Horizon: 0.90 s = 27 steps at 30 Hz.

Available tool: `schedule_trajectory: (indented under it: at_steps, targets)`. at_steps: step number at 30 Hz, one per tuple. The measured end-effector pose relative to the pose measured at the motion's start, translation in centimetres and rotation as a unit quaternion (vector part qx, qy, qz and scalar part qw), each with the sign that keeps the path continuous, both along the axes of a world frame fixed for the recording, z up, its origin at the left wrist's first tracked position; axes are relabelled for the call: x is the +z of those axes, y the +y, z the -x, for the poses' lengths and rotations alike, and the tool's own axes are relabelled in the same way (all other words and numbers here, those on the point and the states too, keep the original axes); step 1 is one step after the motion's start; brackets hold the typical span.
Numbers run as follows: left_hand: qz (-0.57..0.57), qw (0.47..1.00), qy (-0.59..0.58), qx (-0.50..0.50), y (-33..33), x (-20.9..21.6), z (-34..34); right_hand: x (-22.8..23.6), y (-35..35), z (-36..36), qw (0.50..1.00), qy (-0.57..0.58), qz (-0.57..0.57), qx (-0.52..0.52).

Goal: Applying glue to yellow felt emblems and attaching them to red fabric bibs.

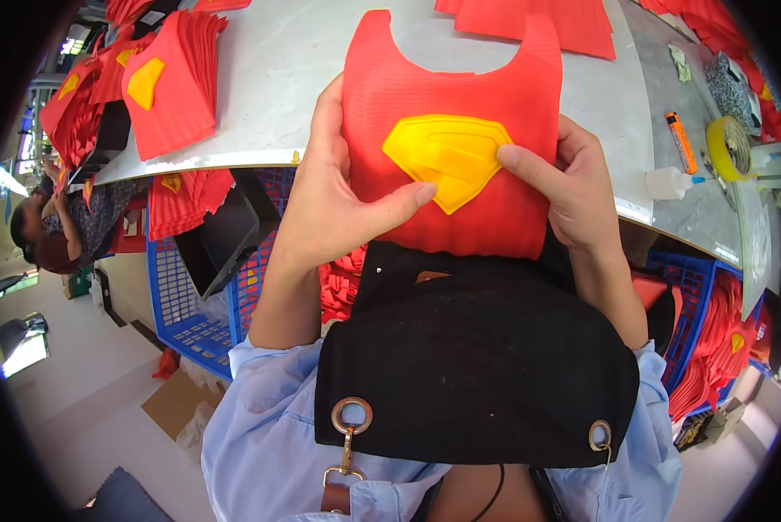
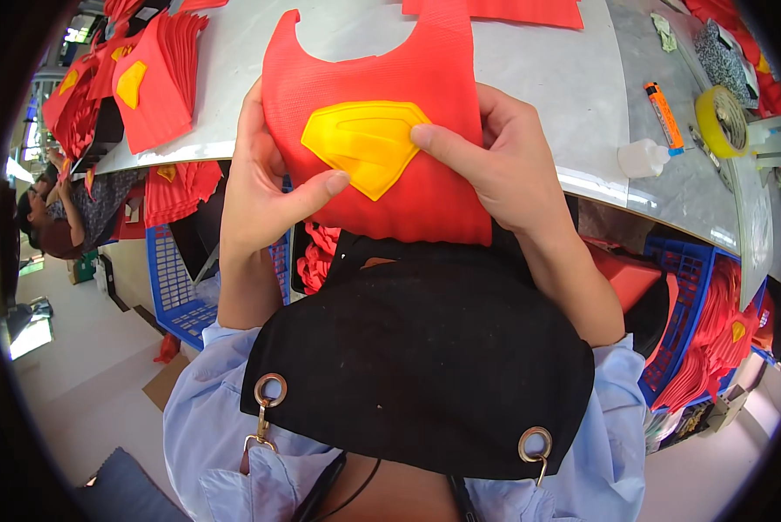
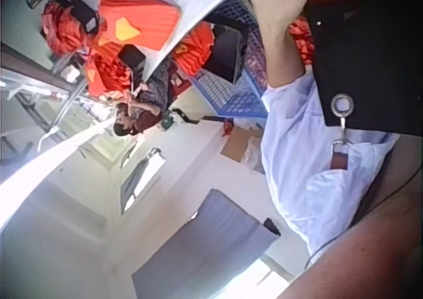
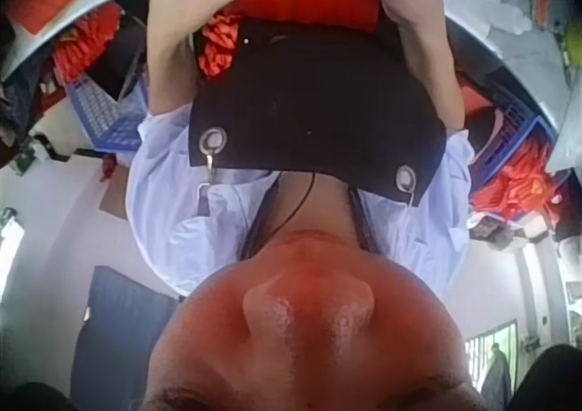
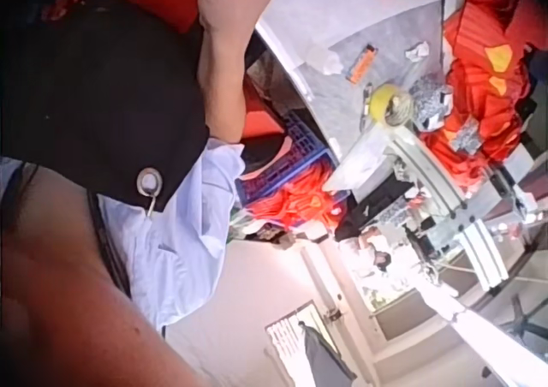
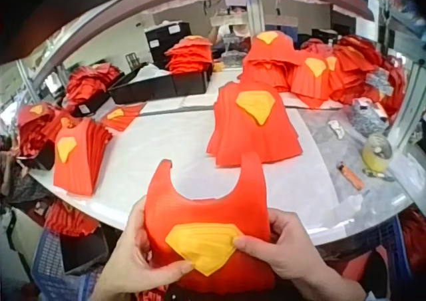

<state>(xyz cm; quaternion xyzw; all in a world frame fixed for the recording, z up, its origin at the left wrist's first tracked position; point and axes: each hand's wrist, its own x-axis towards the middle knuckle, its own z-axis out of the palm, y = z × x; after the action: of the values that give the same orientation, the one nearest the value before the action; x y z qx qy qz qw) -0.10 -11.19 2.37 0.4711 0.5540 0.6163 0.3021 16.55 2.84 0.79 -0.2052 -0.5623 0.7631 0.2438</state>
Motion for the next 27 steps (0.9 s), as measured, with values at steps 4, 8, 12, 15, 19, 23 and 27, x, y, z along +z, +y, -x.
schedule_trajectory:
  at_steps: [4,8,12,15,19,23,27]
  targets:
    - [0.002,0.999,-0.041,-0.005,0.0,-0.3,0.3,0.2,-0.4,0.3,1.000,0.002,0.008,-0.005]
    - [0.027,0.996,-0.081,0.015,-0.1,0.0,0.2,0.0,-0.5,0.3,1.000,-0.009,0.001,-0.014]
    - [0.026,0.995,-0.094,0.007,-0.1,0.1,0.1,0.0,-0.4,0.2,1.000,-0.003,0.016,-0.010]
    - [0.023,1.000,0.009,0.006,-0.1,-0.1,0.1,0.0,-0.5,0.2,1.000,-0.012,0.002,-0.016]
    - [0.011,0.996,-0.093,-0.005,0.0,-0.3,0.4,-0.1,-0.4,0.2,1.000,-0.006,0.002,-0.018]
    - [-0.023,0.996,-0.087,-0.009,0.6,-0.3,0.7,-0.4,-0.3,0.5,1.000,0.007,0.000,-0.018]
    - [0.015,0.993,-0.116,0.028,2.0,0.1,1.4,-0.6,0.1,1.6,0.999,0.019,-0.023,-0.026]
